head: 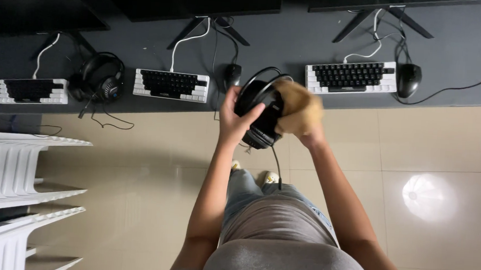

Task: The person wipes a pair of headphones, a keyboard, and a mouse with a cloth. They handle each item individually, wiping the surfaces and placing them back on the desk.

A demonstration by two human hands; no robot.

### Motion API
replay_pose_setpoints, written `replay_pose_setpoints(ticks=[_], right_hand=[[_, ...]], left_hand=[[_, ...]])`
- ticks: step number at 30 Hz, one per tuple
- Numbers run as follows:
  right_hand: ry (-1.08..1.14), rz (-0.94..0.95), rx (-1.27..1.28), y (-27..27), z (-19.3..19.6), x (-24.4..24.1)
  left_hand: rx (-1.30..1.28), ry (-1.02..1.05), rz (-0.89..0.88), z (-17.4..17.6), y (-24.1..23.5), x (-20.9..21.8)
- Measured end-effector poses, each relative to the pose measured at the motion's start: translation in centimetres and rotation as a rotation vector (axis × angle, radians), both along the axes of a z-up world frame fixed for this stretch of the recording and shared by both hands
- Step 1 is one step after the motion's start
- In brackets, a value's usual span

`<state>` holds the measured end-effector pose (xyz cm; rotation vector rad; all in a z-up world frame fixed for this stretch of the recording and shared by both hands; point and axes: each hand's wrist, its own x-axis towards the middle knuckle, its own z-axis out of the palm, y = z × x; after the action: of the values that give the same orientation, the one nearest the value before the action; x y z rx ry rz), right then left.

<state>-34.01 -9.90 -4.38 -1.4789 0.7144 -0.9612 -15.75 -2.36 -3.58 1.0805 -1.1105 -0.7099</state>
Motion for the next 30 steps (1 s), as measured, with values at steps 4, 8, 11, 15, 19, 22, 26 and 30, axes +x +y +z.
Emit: replay_pose_setpoints(ticks=[4, 8, 11, 15, 19, 22, 26, 30], right_hand=[[-0.706, 0.06, 0.435, -1.3, -5.4, -1.7], [-0.529, 0.018, 0.264, -3.2, -12.6, -3.0], [-0.721, -0.005, 0.919, -3.3, -12.7, -0.1], [-0.45, 0.495, 0.819, -4.9, -26.3, 1.9], [-0.595, 0.069, 0.776, -5.9, -21.6, 6.7], [-0.56, -0.185, 0.789, -7.6, -25.9, 8.2], [-0.404, -0.285, 0.665, -8.2, -29.1, 7.8], [-0.229, -0.468, 0.779, -8.0, -29.2, 9.1]], left_hand=[[0.217, 0.245, -0.011, -1.4, -0.9, 3.4], [0.246, 0.379, -0.034, -2.8, -2.7, 6.2], [0.202, 0.516, -0.097, -6.2, -5.4, 8.6], [0.126, 0.712, -0.361, -7.8, -10.4, 10.7], [0.313, 0.695, -0.279, -15.0, -14.9, 12.5], [0.442, 0.61, -0.184, -22.0, -16.7, 12.3], [0.542, 0.182, -0.206, -22.2, -16.0, 10.1], [0.884, 0.403, -0.283, -18.6, -16.5, 9.3]])
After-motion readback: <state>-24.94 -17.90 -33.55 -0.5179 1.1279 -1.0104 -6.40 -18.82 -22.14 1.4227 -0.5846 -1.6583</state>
